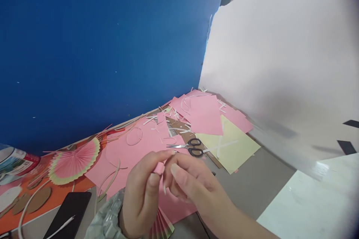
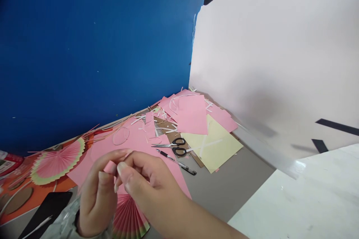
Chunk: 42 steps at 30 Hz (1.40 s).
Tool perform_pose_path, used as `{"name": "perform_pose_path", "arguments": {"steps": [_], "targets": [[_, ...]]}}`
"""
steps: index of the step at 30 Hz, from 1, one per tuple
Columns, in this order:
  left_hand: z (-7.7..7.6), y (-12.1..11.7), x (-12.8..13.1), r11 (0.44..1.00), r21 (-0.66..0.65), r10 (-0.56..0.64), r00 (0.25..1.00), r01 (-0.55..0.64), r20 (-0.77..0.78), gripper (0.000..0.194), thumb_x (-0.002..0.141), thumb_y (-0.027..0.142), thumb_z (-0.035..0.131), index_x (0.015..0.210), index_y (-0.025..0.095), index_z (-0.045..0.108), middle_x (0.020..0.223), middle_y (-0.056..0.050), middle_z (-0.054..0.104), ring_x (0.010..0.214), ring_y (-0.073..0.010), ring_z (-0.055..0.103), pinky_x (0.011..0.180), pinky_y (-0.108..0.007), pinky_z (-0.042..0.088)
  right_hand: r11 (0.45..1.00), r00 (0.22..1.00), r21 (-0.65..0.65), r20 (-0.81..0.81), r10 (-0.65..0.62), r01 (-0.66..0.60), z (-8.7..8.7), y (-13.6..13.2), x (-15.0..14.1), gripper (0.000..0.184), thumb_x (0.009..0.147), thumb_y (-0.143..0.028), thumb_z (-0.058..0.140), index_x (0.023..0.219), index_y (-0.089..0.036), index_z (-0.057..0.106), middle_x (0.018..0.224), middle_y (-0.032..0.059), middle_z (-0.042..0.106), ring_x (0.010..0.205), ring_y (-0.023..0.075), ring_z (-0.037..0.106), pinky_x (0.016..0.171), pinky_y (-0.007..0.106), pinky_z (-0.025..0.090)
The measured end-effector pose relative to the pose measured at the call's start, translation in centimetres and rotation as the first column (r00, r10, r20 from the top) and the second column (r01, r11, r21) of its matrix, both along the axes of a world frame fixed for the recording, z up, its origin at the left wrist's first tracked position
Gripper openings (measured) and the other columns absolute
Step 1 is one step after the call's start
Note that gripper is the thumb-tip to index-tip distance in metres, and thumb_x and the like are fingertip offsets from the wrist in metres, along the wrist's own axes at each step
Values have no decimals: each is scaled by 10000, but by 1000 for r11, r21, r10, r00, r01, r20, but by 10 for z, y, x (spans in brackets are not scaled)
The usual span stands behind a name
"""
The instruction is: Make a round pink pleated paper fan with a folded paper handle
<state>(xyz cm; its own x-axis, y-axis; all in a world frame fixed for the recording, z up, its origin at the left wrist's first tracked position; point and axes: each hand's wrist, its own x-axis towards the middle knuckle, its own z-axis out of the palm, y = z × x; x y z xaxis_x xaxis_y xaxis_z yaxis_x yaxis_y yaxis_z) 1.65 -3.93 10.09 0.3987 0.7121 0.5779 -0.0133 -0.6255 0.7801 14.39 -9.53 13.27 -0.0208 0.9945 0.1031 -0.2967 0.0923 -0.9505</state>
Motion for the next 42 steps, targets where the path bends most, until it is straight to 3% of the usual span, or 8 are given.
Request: {"name": "perform_pose_path", "arguments": {"steps": [7,22,26,30,33,36,39,42], "targets": [[-1,6,-3,940,337,15,986,43,-169,373,970,293,330,1316,239,460,727,-31,609,646,-164,566,541,-253,453,993,981,95,176,-79,63,6,-6,-2,186,861,-214,374,677,-197,400,615,-44,363,572,95,340,536,234,306],[2,10,-2,911,411,57,971,44,-231,388,966,274,344,1338,225,441,727,-42,617,660,-173,578,543,-255,458,995,977,66,197,-81,69,5,-6,1,207,873,-186,349,684,-192,431,599,-50,379,527,81,313,503,223,287],[0,6,1,957,289,34,990,8,-140,318,967,270,360,1234,225,526,805,-33,616,756,-150,575,632,-231,473,997,983,27,167,-78,74,3,-3,1,210,868,-212,368,667,-195,425,581,-56,356,506,81,291,487,225,270],[5,8,6,993,-67,113,962,-99,247,279,964,337,381,918,218,629,899,-24,604,875,-146,582,794,-251,492,997,990,-58,138,-35,43,-10,0,-1,208,846,-256,392,652,-193,433,581,-50,382,507,83,305,487,225,258],[20,22,0,959,-277,176,898,-64,403,344,995,320,270,871,234,580,826,12,619,846,-131,620,820,-292,538,986,989,-163,149,-2,27,-27,2,2,209,825,-305,392,644,-201,402,550,-66,330,472,77,245,463,222,227],[41,41,-19,854,-500,290,670,141,683,345,968,409,342,791,207,559,627,57,562,630,-93,594,691,-257,580,966,957,-232,286,-40,110,-45,0,16,220,839,-310,361,646,-208,386,534,-73,293,468,86,231,468,226,221],[60,51,-40,814,-553,344,622,175,703,354,980,362,330,741,199,535,444,72,360,394,-52,393,411,-136,445,935,886,-231,440,-148,271,-56,-4,42,273,896,-343,359,658,-212,382,579,-58,293,519,111,271,503,234,218],[70,53,-54,808,-552,319,636,206,703,359,1003,312,263,778,208,522,474,66,365,420,-46,394,413,-128,401,891,730,-191,654,-197,412,-56,-7,68,287,903,-398,442,680,-219,416,599,-44,337,545,137,297,518,250,201]]}}
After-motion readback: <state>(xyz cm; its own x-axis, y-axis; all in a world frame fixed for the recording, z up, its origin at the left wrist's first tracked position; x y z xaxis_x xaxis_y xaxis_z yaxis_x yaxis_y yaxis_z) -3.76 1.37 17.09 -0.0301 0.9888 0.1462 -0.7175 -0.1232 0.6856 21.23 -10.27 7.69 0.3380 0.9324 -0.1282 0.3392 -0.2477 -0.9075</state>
